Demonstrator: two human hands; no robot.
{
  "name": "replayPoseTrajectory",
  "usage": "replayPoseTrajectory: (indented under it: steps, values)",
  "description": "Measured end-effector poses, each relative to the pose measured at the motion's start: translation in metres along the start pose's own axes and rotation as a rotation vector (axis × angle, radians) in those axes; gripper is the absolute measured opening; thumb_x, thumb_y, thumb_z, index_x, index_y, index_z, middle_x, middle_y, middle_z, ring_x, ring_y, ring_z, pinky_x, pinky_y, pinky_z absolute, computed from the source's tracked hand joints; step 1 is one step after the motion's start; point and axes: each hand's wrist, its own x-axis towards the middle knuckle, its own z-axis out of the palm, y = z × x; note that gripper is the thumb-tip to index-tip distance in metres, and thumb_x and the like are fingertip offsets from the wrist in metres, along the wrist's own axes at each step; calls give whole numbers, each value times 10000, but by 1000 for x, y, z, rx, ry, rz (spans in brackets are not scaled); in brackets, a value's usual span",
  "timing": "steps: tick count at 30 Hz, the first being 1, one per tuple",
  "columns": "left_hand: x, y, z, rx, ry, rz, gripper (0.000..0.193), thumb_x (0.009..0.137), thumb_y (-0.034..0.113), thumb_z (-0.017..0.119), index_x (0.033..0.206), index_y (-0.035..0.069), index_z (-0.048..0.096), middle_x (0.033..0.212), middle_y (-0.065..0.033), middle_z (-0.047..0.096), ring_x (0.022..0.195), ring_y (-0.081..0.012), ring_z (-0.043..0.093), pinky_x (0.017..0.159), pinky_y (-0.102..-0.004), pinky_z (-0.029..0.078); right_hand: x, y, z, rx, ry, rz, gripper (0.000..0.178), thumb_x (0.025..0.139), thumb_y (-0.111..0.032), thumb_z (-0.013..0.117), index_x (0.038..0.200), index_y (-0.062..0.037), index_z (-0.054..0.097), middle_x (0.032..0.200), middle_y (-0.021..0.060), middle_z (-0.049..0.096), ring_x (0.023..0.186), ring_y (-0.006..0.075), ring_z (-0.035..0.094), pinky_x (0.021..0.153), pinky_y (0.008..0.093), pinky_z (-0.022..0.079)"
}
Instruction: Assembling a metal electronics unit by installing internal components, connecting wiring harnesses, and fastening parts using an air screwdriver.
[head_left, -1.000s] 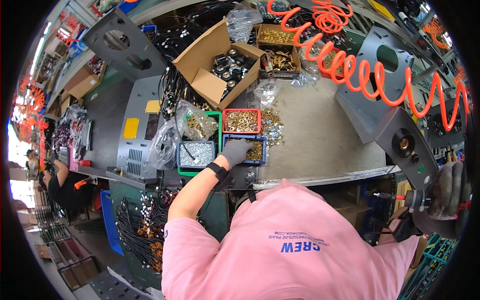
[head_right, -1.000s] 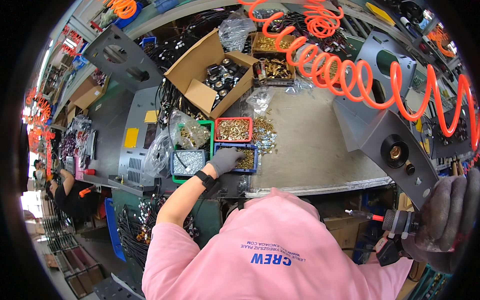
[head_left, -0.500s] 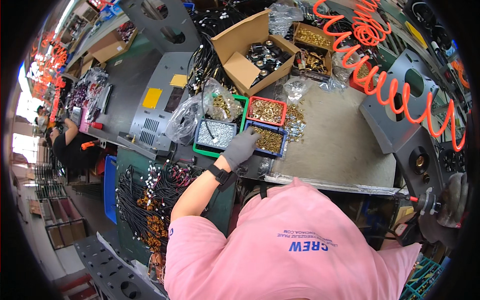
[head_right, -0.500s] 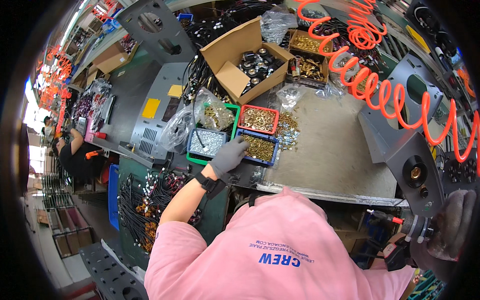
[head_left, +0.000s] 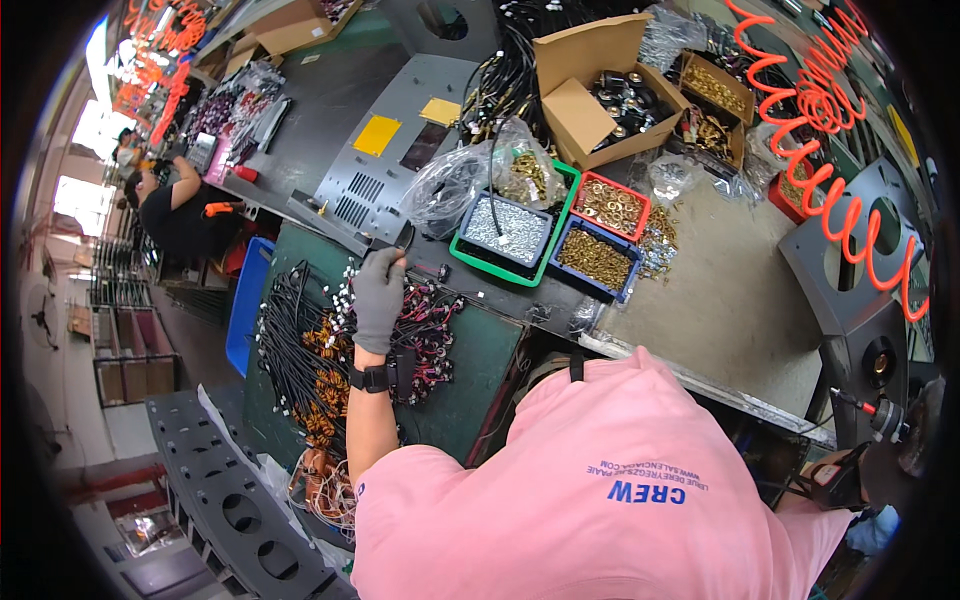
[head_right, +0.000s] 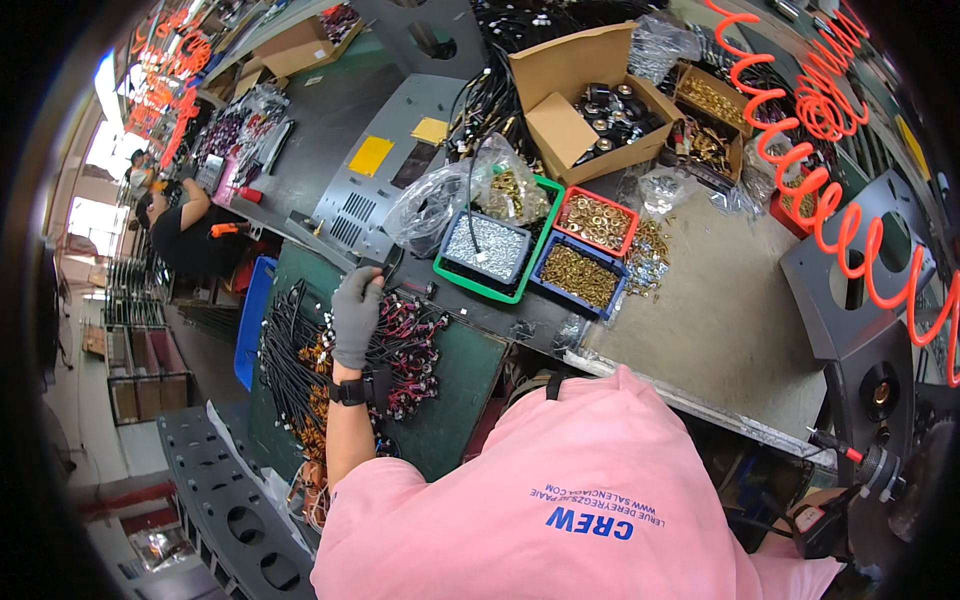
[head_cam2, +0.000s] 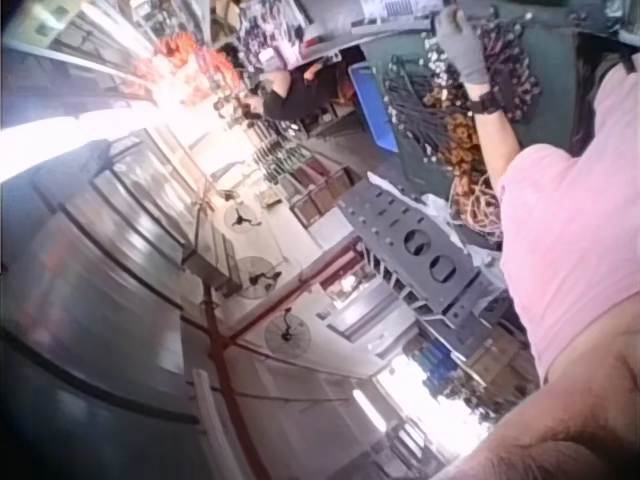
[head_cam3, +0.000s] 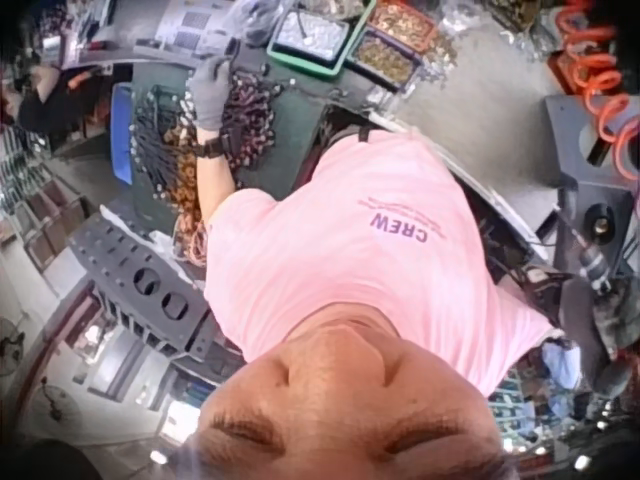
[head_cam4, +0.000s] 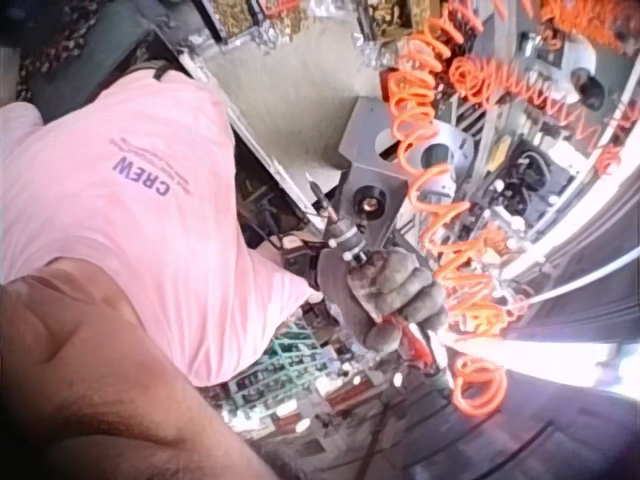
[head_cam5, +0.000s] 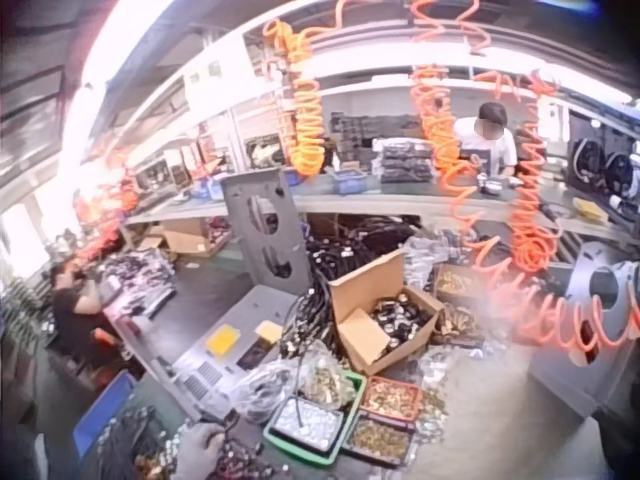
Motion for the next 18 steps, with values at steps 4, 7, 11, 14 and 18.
replayPoseTrajectory:
  steps: [4, 7, 11, 14, 18]
  values:
    - [-33, -22, -7, 52, 15, -75, 117, 799, 57, 560, 893, -7, 586, 805, -139, 583, 683, -252, 576, 609, -319, 447, -4, 11, 1, 11, -7, 6, 228, 734, -55, 575, 923, -56, 446, 753, 11, 413, 600, 144, 439, 533, 268, 372]
    - [-58, -35, -16, 109, 60, -93, 115, 798, 77, 567, 882, 2, 591, 814, -135, 588, 688, -264, 579, 613, -331, 450, -5, 18, 0, 20, -13, 12, 234, 738, -62, 571, 936, -52, 447, 754, 14, 412, 602, 147, 437, 531, 270, 373]
    - [-96, -31, -6, 81, -41, -196, 116, 792, 111, 580, 865, 24, 604, 812, -124, 578, 700, -282, 577, 620, -342, 458, -5, 24, -1, 34, -20, 24, 243, 742, -70, 565, 954, -47, 449, 755, 17, 411, 605, 150, 434, 530, 272, 375]
    - [-111, -25, 11, 213, -103, -209, 162, 748, 168, 618, 866, 57, 607, 819, -94, 552, 763, -267, 551, 678, -374, 430, -5, 28, -2, 41, -33, 29, 250, 745, -77, 561, 967, -44, 450, 756, 20, 410, 607, 152, 432, 528, 274, 377]
    - [-112, -29, 30, 481, -40, -64, 180, 724, 193, 628, 879, 112, 585, 868, -59, 534, 834, -257, 508, 737, -390, 367, -7, 29, -4, 41, -46, 31, 261, 750, -85, 556, 985, -39, 452, 757, 23, 409, 610, 155, 430, 527, 276, 378]
